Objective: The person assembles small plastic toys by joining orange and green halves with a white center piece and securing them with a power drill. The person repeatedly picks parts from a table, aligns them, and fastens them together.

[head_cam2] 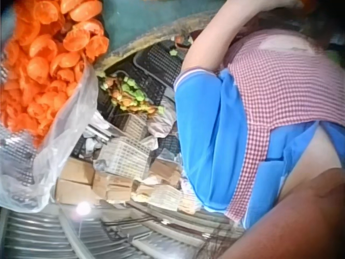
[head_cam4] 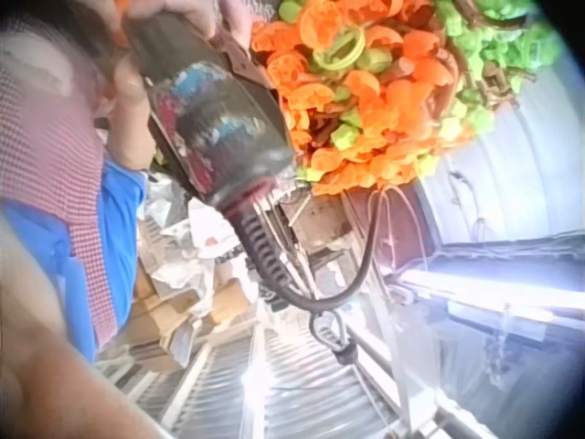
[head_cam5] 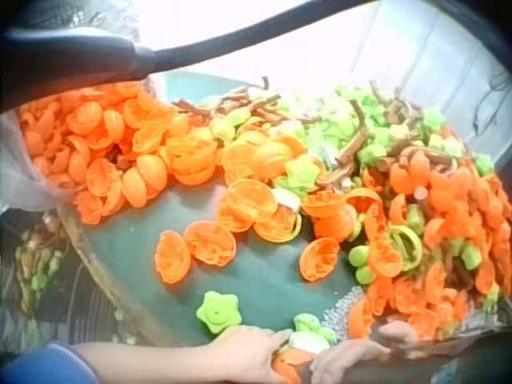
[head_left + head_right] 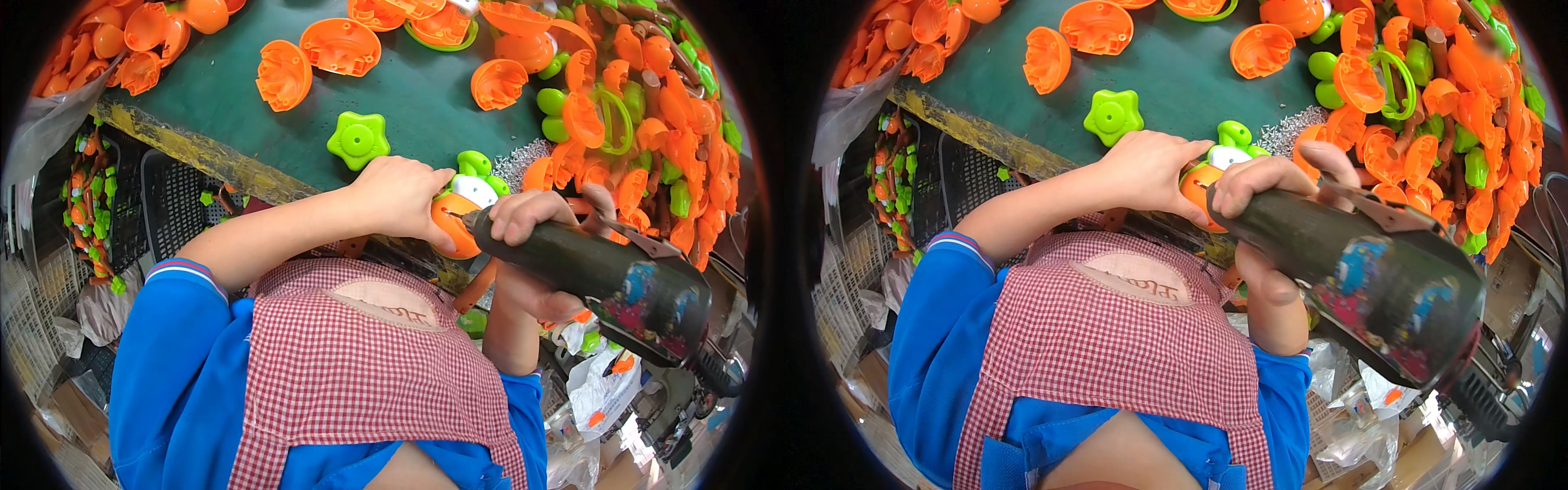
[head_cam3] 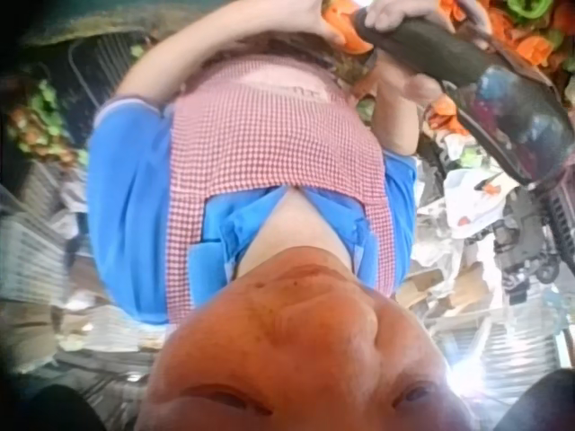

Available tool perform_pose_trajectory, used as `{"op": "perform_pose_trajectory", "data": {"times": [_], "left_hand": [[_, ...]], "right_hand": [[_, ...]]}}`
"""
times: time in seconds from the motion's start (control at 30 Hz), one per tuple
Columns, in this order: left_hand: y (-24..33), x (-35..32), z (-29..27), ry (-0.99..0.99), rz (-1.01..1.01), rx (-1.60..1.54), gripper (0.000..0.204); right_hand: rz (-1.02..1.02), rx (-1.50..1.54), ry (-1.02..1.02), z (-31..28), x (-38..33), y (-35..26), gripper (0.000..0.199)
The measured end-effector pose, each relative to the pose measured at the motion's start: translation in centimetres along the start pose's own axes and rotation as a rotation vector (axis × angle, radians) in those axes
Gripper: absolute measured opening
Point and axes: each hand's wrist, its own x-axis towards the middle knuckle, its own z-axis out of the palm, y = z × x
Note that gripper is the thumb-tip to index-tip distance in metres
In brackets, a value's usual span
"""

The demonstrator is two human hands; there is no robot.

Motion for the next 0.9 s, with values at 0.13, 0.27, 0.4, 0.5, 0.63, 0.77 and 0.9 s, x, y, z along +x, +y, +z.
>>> {"op": "perform_pose_trajectory", "data": {"times": [0.13,0.27,0.4,0.5,0.63,0.77,0.9], "left_hand": [[0.4,0.1,-0.5,-0.034,-0.007,-0.016,0.089],[0.5,0.3,-0.3,0.029,0.024,0.008,0.079],[-0.2,0.4,-0.3,-0.005,0.034,-0.031,0.074],[-0.4,0.4,-0.6,-0.029,0.028,-0.064,0.074],[-0.3,0.3,-0.8,-0.049,0.043,-0.041,0.077],[-0.9,0.5,0.0,0.128,0.137,-0.019,0.082],[1.9,0.9,-4.2,0.019,0.102,0.193,0.085]], "right_hand": [[0.161,-0.237,0.007,0.5,0.1,0.0,0.098],[0.204,-0.146,-0.085,-0.9,-0.1,1.8,0.085],[0.237,-0.09,-0.015,-0.5,-0.3,2.6,0.074],[0.21,0.035,-0.25,-1.7,0.8,3.7,0.077],[0.298,0.195,-0.448,-2.7,2.2,4.6,0.091],[0.284,0.189,-0.132,-1.7,2.2,2.7,0.1],[-0.036,0.234,0.081,-4.5,1.5,-4.1,0.095]]}}
